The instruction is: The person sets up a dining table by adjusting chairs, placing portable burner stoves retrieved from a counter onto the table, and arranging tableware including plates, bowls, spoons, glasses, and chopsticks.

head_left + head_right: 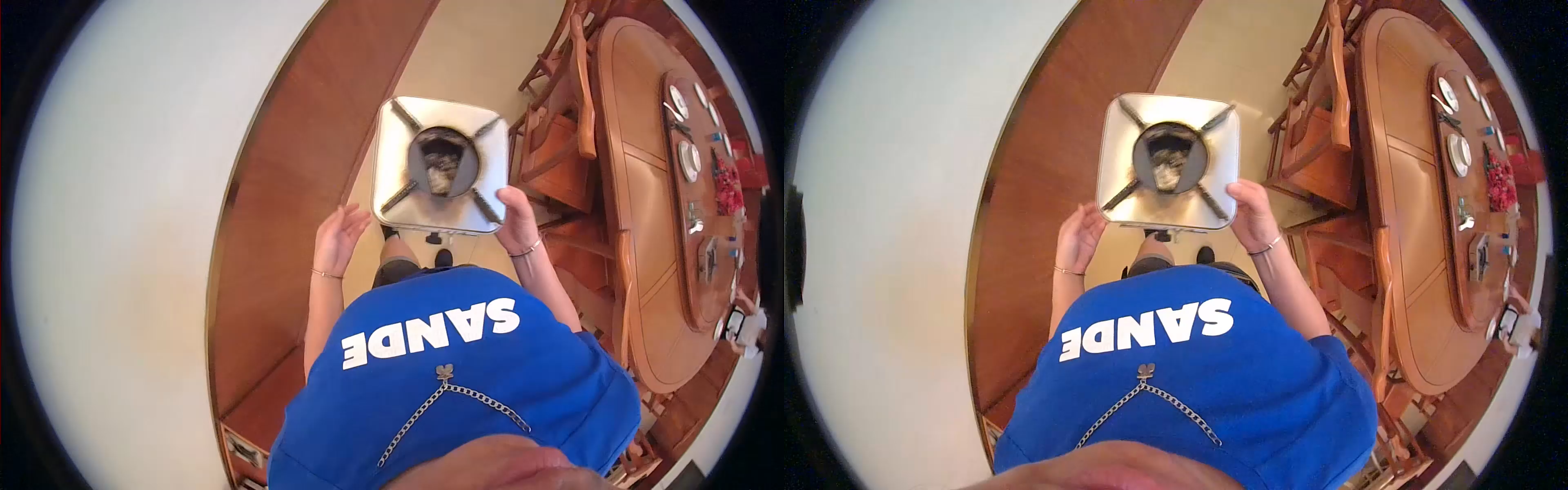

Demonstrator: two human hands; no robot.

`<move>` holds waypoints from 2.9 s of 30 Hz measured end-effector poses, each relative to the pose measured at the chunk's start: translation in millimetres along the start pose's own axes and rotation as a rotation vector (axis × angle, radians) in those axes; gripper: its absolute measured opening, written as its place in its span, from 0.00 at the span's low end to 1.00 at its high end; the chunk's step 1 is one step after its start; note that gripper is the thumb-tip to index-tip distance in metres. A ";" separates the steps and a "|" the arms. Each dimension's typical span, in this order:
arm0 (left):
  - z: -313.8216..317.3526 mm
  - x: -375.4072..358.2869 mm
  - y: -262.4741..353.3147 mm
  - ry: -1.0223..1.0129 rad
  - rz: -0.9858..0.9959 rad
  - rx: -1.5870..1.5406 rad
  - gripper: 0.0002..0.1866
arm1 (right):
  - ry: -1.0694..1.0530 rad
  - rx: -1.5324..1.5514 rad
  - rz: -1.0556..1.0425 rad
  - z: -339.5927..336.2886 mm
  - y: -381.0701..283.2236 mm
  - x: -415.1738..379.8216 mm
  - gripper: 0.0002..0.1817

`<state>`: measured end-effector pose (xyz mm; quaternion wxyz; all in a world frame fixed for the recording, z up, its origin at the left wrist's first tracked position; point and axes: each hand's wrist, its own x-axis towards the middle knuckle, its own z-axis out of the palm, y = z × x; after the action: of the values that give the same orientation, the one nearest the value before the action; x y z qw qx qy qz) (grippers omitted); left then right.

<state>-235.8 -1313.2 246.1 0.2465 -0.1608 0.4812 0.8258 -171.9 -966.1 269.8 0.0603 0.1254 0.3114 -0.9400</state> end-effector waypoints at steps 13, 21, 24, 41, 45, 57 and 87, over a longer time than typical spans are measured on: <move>-14.7 351.2 143.9 -0.067 -0.163 0.729 0.16 | 0.451 0.280 -0.912 62.9 -61.2 68.1 0.22; 27.7 442.7 173.4 -0.254 0.012 0.865 0.21 | 0.545 0.308 -1.286 86.5 -28.6 49.2 0.22; 4.7 449.6 186.3 -0.171 0.057 0.823 0.22 | 0.630 0.249 -1.303 91.4 -41.8 63.0 0.22; -37.1 397.9 303.8 -0.129 0.070 0.711 0.15 | 0.703 0.351 -1.208 128.9 -56.4 57.7 0.26; 61.7 431.2 317.9 -0.372 0.350 0.873 0.18 | 0.778 0.336 -1.182 130.4 -55.4 54.1 0.26; 294.7 435.3 280.3 -0.800 1.050 1.511 0.43 | 0.987 0.486 -1.280 153.0 -71.9 94.3 0.24; 130.1 173.2 215.5 -0.467 0.910 2.070 0.47 | 1.036 0.384 -1.121 -243.1 -339.8 243.9 0.28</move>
<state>-503.8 -1245.3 376.3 0.0228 0.4635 0.8839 0.0578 -423.2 -557.3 208.6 -0.5983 0.3801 0.1490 -0.6895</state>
